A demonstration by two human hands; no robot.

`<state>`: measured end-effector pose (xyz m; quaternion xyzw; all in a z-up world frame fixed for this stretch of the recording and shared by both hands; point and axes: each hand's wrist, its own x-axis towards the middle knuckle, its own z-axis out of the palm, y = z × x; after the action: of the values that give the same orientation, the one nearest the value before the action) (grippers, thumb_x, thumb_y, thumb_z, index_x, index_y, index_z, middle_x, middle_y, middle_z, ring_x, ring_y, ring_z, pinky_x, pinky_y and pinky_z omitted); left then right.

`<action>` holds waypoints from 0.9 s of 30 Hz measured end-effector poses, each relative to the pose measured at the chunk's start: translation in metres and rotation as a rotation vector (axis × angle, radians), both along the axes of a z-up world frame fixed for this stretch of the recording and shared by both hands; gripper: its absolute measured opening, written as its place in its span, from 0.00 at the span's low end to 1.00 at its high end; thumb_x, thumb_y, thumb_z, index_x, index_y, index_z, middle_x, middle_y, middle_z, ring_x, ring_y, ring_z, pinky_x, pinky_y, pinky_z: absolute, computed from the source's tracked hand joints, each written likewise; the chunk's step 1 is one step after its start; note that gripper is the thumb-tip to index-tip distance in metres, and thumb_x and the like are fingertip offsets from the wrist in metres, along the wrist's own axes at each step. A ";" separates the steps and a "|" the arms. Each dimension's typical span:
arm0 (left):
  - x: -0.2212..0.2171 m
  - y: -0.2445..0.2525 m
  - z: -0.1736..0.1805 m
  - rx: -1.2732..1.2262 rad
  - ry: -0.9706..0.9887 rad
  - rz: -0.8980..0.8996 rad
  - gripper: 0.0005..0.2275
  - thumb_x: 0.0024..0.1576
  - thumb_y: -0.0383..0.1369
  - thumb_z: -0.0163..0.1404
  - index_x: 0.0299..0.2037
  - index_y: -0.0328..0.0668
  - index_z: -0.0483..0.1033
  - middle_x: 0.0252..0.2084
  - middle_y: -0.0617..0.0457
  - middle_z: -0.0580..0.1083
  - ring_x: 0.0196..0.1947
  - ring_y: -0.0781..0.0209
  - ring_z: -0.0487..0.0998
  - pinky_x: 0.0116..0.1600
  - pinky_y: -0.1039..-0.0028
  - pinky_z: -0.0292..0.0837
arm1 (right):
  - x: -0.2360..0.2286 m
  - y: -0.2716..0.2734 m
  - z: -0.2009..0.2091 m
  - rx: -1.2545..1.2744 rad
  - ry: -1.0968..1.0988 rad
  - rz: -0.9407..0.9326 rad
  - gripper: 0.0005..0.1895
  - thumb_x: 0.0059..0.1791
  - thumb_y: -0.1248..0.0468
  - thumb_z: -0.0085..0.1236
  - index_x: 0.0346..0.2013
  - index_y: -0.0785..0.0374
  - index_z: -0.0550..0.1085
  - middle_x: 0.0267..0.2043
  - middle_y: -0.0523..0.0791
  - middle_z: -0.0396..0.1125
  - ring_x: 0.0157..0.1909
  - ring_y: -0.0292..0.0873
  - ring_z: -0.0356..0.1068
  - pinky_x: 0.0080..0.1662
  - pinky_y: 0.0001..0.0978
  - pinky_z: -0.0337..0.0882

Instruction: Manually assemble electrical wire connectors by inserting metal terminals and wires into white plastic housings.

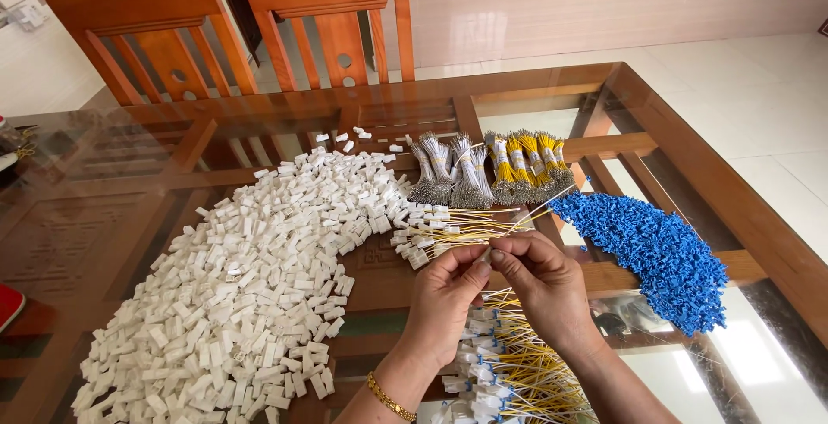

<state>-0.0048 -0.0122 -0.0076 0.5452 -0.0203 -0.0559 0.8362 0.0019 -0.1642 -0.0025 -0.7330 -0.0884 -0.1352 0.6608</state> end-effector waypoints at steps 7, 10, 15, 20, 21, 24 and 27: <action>-0.001 -0.002 -0.001 -0.109 -0.041 0.035 0.09 0.58 0.24 0.55 0.47 0.30 0.80 0.33 0.51 0.76 0.32 0.67 0.72 0.40 0.79 0.72 | -0.007 0.008 0.010 -0.251 -0.196 -0.072 0.09 0.48 0.68 0.60 0.43 0.65 0.81 0.40 0.42 0.75 0.37 0.34 0.75 0.40 0.22 0.79; 0.001 0.000 -0.003 -0.074 -0.059 0.045 0.09 0.58 0.23 0.54 0.47 0.30 0.80 0.33 0.50 0.76 0.32 0.67 0.73 0.38 0.78 0.72 | -0.008 0.010 0.007 -0.389 -0.263 -0.084 0.13 0.49 0.69 0.59 0.48 0.63 0.79 0.44 0.43 0.76 0.39 0.35 0.77 0.40 0.22 0.79; 0.001 0.002 -0.007 -0.053 -0.054 0.091 0.08 0.58 0.21 0.54 0.46 0.30 0.81 0.32 0.52 0.76 0.29 0.69 0.71 0.36 0.78 0.72 | -0.009 0.021 -0.011 -0.278 -0.361 -0.112 0.12 0.48 0.75 0.59 0.45 0.63 0.80 0.44 0.43 0.74 0.38 0.33 0.74 0.37 0.20 0.78; 0.004 0.005 -0.003 0.050 -0.072 0.124 0.09 0.57 0.20 0.53 0.47 0.29 0.81 0.33 0.49 0.77 0.32 0.67 0.73 0.38 0.81 0.73 | -0.010 0.027 -0.013 -0.295 -0.334 -0.091 0.16 0.48 0.76 0.57 0.49 0.62 0.79 0.48 0.44 0.73 0.40 0.34 0.75 0.39 0.19 0.79; 0.005 0.005 0.000 0.135 -0.071 0.146 0.09 0.57 0.20 0.53 0.46 0.29 0.82 0.35 0.47 0.79 0.33 0.66 0.75 0.39 0.81 0.76 | -0.009 0.027 -0.013 -0.323 -0.296 -0.057 0.17 0.48 0.75 0.56 0.51 0.61 0.78 0.50 0.44 0.73 0.42 0.36 0.76 0.42 0.19 0.82; 0.017 0.014 -0.005 0.134 0.015 0.073 0.11 0.58 0.22 0.53 0.51 0.30 0.79 0.34 0.48 0.77 0.34 0.65 0.76 0.42 0.77 0.76 | 0.005 0.002 -0.006 -0.321 -0.214 -0.045 0.20 0.46 0.78 0.54 0.51 0.62 0.77 0.43 0.46 0.77 0.43 0.37 0.80 0.38 0.21 0.80; 0.011 0.032 0.017 0.517 -0.169 -0.178 0.08 0.58 0.26 0.53 0.46 0.37 0.83 0.27 0.55 0.77 0.20 0.73 0.64 0.24 0.85 0.58 | 0.045 -0.063 -0.009 -0.448 -0.031 -0.422 0.21 0.48 0.76 0.55 0.57 0.68 0.70 0.52 0.52 0.75 0.46 0.44 0.79 0.48 0.36 0.80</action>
<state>0.0057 0.0196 0.0098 0.7392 -0.1227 -0.0867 0.6565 0.0466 -0.2272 -0.0119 -0.8604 0.0282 -0.2576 0.4388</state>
